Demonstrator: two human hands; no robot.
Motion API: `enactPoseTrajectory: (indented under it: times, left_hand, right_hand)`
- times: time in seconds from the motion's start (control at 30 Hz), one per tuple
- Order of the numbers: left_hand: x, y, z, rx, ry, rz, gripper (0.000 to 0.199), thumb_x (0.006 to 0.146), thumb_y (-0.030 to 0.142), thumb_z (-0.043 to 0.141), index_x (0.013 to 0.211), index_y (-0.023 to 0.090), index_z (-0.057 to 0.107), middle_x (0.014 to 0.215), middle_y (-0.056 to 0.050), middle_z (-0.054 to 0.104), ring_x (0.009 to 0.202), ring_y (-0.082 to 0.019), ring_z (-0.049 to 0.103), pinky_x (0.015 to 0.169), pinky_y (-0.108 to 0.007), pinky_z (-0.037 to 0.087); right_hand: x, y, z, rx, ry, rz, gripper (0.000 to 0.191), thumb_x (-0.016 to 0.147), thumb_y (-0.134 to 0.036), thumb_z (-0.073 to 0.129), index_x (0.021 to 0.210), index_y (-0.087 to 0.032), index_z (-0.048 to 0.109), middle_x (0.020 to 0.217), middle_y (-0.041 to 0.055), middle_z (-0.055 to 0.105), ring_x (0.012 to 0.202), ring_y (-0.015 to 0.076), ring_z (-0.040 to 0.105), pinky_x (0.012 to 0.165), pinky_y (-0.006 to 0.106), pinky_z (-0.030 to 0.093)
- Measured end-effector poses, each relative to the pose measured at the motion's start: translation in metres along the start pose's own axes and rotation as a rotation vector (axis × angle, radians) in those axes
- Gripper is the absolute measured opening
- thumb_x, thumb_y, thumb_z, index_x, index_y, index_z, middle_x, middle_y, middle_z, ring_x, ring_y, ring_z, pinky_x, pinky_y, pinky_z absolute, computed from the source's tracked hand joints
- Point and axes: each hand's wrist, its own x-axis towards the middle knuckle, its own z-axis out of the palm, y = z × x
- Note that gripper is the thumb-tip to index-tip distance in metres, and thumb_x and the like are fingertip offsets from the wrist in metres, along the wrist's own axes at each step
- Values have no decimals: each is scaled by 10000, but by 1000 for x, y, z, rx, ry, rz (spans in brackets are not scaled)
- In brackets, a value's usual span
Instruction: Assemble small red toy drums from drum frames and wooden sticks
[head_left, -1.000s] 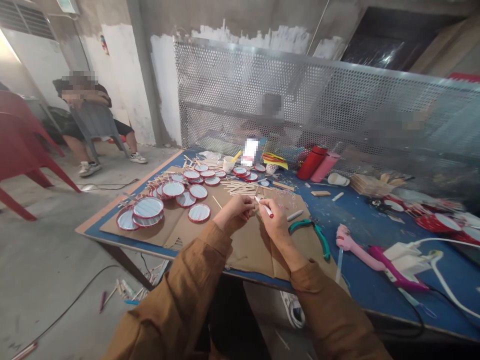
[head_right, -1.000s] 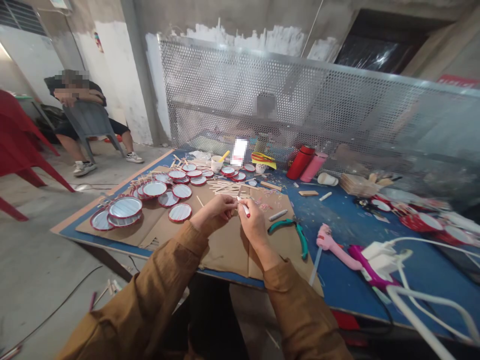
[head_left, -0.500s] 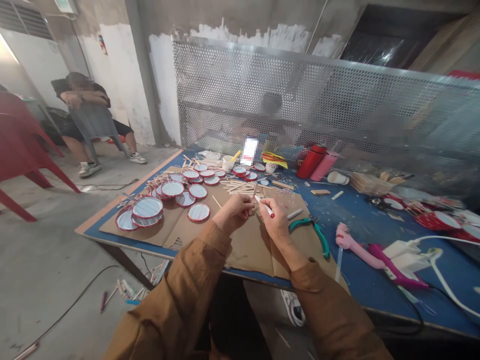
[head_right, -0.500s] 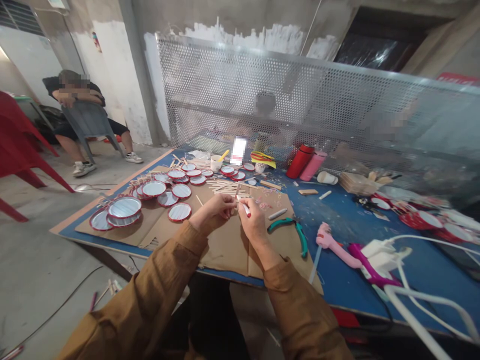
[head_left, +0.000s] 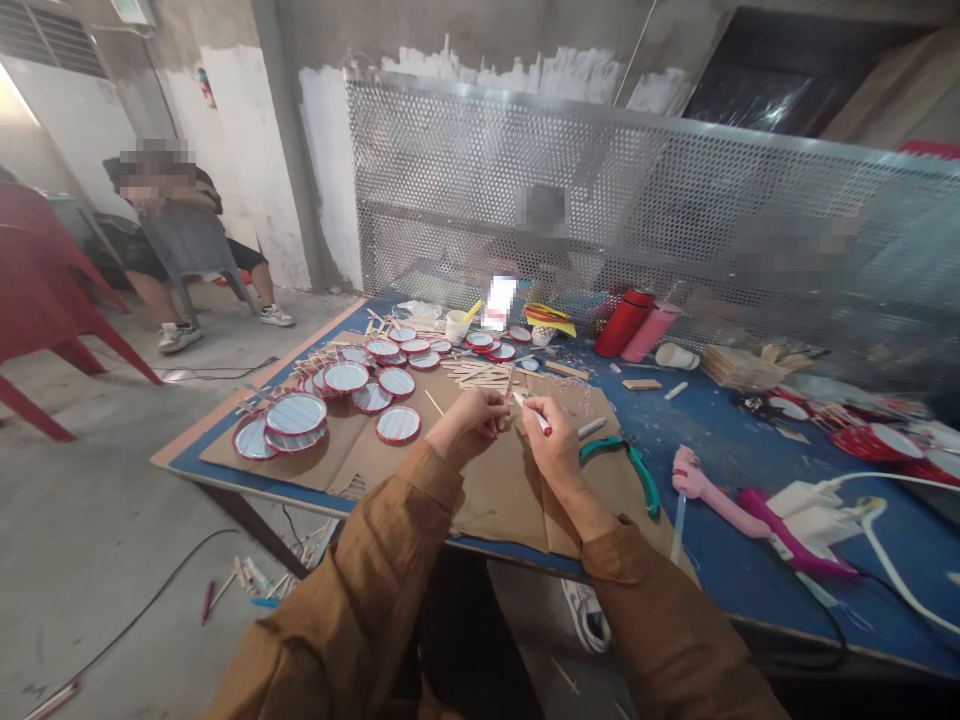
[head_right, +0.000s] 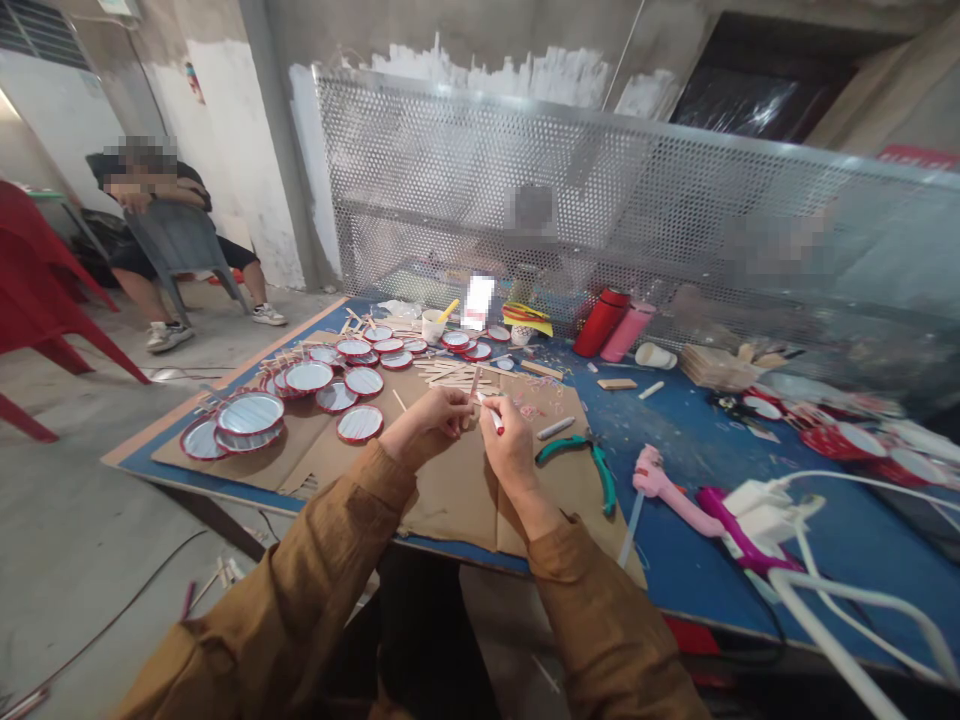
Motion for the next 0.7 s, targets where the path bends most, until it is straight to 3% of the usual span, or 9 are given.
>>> enactPoseTrajectory:
  times: [0.7]
  left_hand:
    - [0, -2, -1, -1, -14, 27, 132, 791, 187, 605, 693, 109, 563, 430, 42, 509, 369, -51, 484, 409, -146, 388]
  right_hand:
    - [1, 0, -2, 17, -53, 21, 224, 871, -379, 472, 893, -200, 605, 782, 39, 669, 693, 181, 618, 653, 293, 478]
